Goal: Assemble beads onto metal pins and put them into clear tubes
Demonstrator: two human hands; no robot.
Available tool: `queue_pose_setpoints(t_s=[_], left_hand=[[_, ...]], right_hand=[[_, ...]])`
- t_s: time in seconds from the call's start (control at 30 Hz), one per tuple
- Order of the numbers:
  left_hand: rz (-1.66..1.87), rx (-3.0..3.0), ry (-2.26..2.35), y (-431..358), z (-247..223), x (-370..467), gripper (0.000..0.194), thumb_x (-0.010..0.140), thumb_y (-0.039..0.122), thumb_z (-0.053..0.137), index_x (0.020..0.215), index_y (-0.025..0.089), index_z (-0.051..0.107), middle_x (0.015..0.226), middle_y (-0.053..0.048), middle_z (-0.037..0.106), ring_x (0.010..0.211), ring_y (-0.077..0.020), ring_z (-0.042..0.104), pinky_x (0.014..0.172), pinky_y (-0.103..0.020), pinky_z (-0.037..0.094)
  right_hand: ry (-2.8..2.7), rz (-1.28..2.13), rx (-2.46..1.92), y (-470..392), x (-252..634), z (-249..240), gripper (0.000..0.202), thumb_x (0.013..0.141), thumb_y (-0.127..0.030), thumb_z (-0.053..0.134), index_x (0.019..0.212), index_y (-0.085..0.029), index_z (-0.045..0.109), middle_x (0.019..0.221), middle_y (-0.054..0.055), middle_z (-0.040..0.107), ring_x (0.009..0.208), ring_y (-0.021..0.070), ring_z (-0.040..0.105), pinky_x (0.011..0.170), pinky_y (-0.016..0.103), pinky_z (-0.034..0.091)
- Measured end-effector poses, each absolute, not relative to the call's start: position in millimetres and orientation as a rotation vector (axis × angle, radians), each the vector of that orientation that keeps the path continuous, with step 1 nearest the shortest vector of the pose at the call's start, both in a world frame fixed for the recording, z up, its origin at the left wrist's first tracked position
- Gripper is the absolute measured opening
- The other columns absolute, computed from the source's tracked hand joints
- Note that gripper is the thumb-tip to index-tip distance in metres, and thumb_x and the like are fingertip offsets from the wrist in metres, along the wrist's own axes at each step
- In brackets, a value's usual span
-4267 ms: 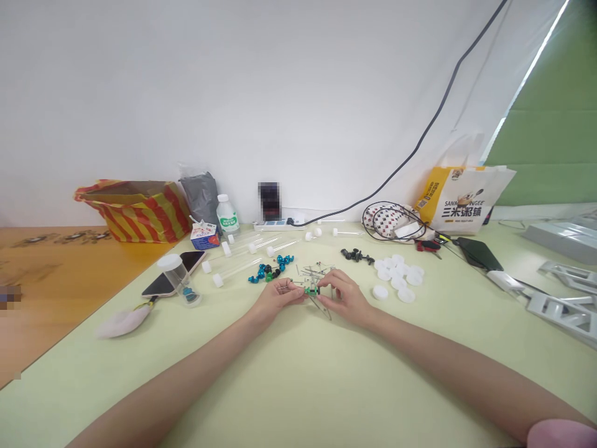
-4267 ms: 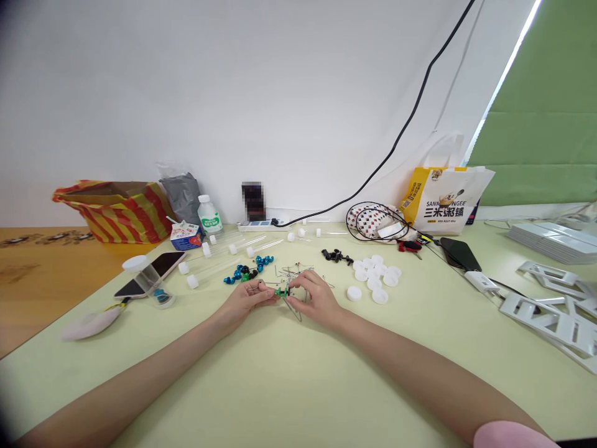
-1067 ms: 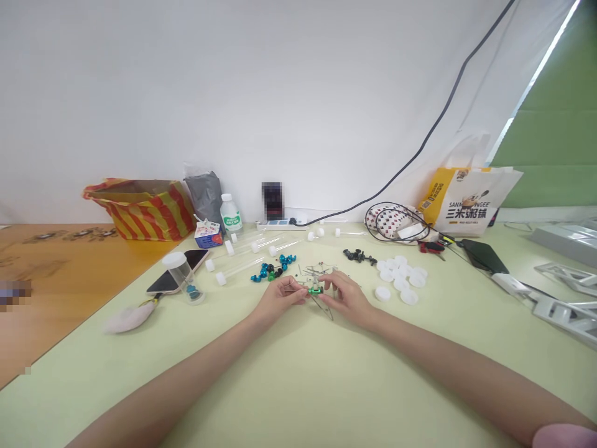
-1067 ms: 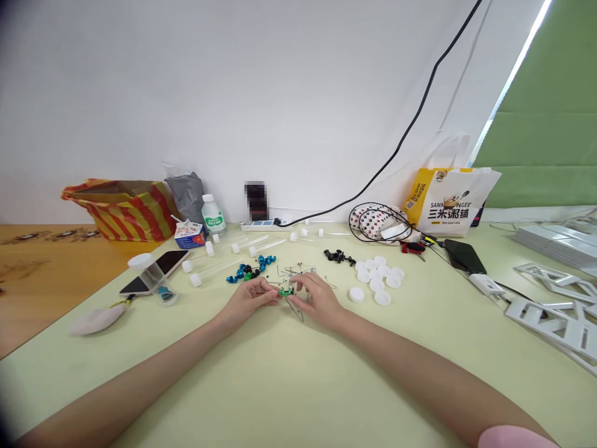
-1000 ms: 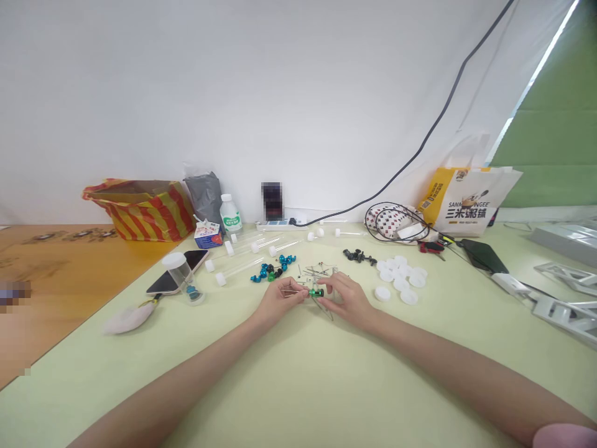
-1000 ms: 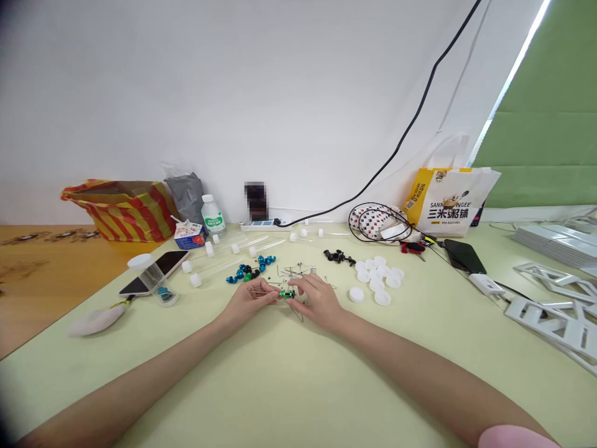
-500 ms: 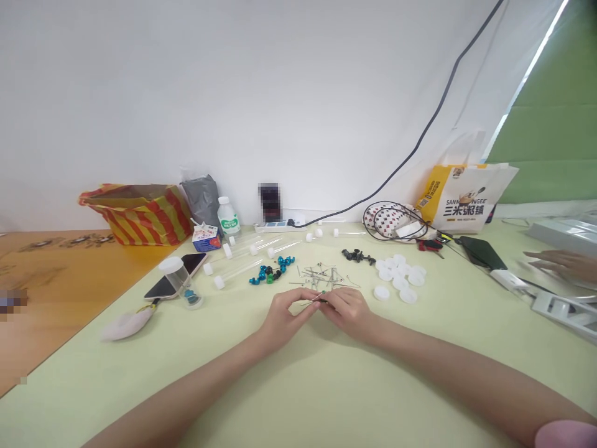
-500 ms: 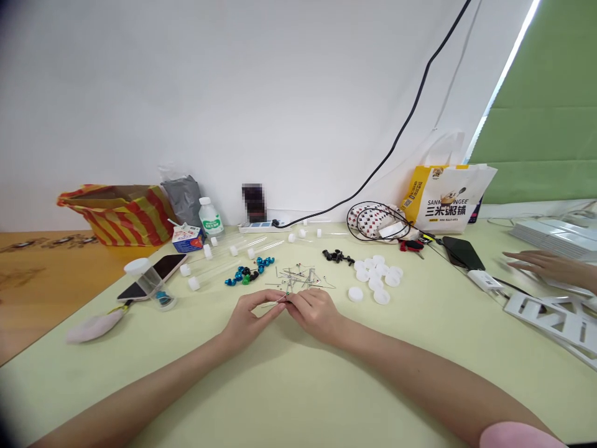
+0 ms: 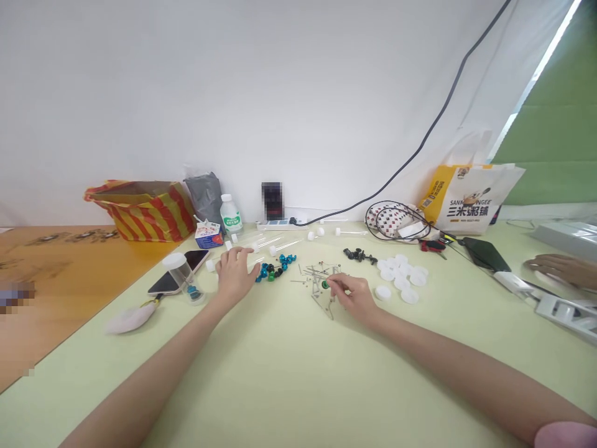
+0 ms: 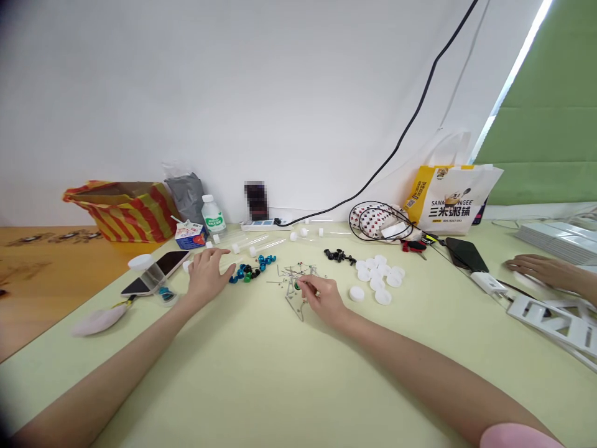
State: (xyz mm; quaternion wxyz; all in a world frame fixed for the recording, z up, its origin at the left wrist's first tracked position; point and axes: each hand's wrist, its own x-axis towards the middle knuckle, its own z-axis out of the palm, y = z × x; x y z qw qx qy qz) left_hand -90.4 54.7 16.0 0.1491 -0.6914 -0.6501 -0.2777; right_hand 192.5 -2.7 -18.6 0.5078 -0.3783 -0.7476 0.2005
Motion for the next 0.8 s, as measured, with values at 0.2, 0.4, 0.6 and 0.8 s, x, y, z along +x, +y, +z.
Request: queue_pose_setpoints(t_s=[0.2,0.4,0.6,0.8], left_hand=[[-0.356,-1.978,-1.978,62.4,7.3,-106.0,0.046,0.082,0.046,0.036,0.111,0.014,0.053,0.109,-0.018,0.055,0.103,-0.0365,0.042,0.080,-0.048,0.032],[-0.262,-2.055,-2.050,68.7,1.6,-110.3,0.038,0.085,0.038,0.035,0.109,0.014,0.052,0.110,-0.016,0.058,0.102,-0.0335,0.046,0.080,-0.048,0.032],[-0.422,-1.962,-1.931,67.8,6.8,-109.6,0.033,0.086,0.033,0.036,0.106,0.012,0.052,0.104,-0.016,0.060,0.097,-0.0334,0.050,0.080,-0.049,0.033],[-0.855,-2.392,-1.394,44.3,18.9,-83.9,0.035,0.088,0.039,0.035,0.114,0.019,0.042,0.087,-0.005,0.060,0.072,-0.0175,0.059,0.066,-0.029,0.043]], right_hand=[[-1.617,0.920,-0.880,-3.0,190.0,-14.4,0.030,0.083,-0.042,0.047,0.087,-0.016,0.062,0.075,0.005,0.060,0.050,0.0097,0.052,0.047,0.023,0.045],[-1.519,1.132,-0.855,5.5,191.5,-11.4,0.032,0.081,-0.044,0.049,0.091,-0.016,0.062,0.068,0.001,0.055,0.049,0.0083,0.045,0.049,0.024,0.042],[-1.357,1.353,-0.761,14.2,194.8,-16.2,0.021,0.077,-0.036,0.057,0.078,-0.016,0.061,0.063,-0.001,0.050,0.047,0.0073,0.040,0.047,0.023,0.036],[-1.247,1.426,-0.638,10.7,194.3,-13.1,0.016,0.076,-0.027,0.055,0.065,-0.016,0.055,0.067,0.001,0.053,0.052,0.0090,0.041,0.050,0.024,0.038]])
